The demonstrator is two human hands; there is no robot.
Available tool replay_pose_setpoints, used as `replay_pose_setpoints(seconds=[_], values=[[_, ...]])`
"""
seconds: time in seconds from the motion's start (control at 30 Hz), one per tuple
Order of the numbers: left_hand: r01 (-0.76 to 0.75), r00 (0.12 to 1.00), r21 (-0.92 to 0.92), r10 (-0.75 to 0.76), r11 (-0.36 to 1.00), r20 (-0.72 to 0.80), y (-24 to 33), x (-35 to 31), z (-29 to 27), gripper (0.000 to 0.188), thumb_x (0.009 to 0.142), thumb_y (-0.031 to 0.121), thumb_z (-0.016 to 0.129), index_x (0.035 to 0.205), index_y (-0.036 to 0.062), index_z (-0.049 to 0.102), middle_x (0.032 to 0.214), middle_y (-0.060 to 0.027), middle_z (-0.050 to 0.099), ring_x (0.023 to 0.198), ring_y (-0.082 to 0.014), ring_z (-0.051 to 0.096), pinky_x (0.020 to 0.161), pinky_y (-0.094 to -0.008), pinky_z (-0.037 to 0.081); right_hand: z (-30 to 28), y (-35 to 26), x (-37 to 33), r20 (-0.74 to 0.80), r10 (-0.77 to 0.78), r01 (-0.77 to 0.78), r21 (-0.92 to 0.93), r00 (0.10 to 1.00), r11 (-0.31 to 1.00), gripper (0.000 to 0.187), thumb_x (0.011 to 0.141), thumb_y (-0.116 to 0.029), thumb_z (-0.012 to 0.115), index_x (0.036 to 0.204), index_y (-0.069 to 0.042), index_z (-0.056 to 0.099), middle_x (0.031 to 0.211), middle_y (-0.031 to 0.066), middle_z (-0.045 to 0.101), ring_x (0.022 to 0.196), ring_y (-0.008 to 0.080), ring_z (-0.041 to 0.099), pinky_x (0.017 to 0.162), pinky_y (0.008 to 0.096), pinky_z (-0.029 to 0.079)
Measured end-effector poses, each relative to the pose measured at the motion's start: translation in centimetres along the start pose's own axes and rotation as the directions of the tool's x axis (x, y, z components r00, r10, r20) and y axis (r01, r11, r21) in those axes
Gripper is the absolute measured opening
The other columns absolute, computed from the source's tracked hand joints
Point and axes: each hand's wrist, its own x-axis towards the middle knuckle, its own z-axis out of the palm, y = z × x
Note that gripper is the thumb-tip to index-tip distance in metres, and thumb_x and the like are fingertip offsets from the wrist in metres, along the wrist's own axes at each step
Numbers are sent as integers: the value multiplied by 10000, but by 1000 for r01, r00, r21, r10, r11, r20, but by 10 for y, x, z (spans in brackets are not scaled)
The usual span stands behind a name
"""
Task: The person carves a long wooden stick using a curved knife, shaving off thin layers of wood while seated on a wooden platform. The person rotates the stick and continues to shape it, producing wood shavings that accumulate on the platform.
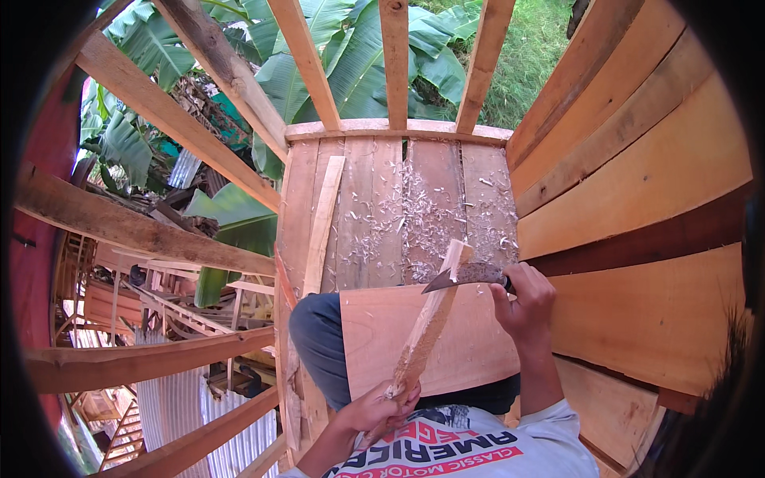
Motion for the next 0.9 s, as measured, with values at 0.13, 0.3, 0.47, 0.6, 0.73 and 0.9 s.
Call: replay_pose_setpoints(seconds=[0.13,0.3,0.47,0.6,0.73,0.9], values=[[-21,1000,28,21,999,-17,1,-1,-1,219,728,22,438,927,85,373,740,-9,393,546,-89,366,490,-238,348,5,0,4,-24,-18,18,21,1000,1000,362,845,-412,619,739,-72,560,635,84,501,560,297,526,505,385,393],[17,998,40,-14,999,-68,-1,-4,7,230,729,75,489,921,85,363,692,15,387,545,-75,356,495,-220,321,8,3,4,-28,-47,48,37,998,998,341,840,-386,631,735,-70,560,632,89,500,561,295,534,497,383,395],[12,1000,-35,-11,999,15,1,2,-6,202,725,34,445,899,93,361,709,2,384,535,-86,354,487,-239,339,-8,-9,4,153,159,-183,162,975,970,286,805,-324,695,769,-54,605,613,93,537,552,279,562,500,352,422],[22,998,-16,-22,1000,57,4,6,-7,207,717,39,456,895,93,366,706,3,385,533,-88,361,484,-241,341,-28,5,9,598,222,-479,314,771,820,277,799,-272,720,797,-17,613,596,119,547,535,257,564,499,334,421],[41,997,31,-43,999,67,0,9,-8,198,722,44,461,893,90,373,705,5,388,535,-87,371,482,-240,344,-28,19,2,758,176,-636,369,628,678,284,810,-245,716,761,9,597,573,148,519,497,245,539,478,329,400],[68,996,10,-69,998,48,5,13,0,195,735,67,484,893,93,374,707,9,391,532,-84,374,477,-235,338,-13,11,-12,342,180,-305,360,922,882,301,799,-246,729,712,5,588,559,143,507,470,262,513,463,334,392]])
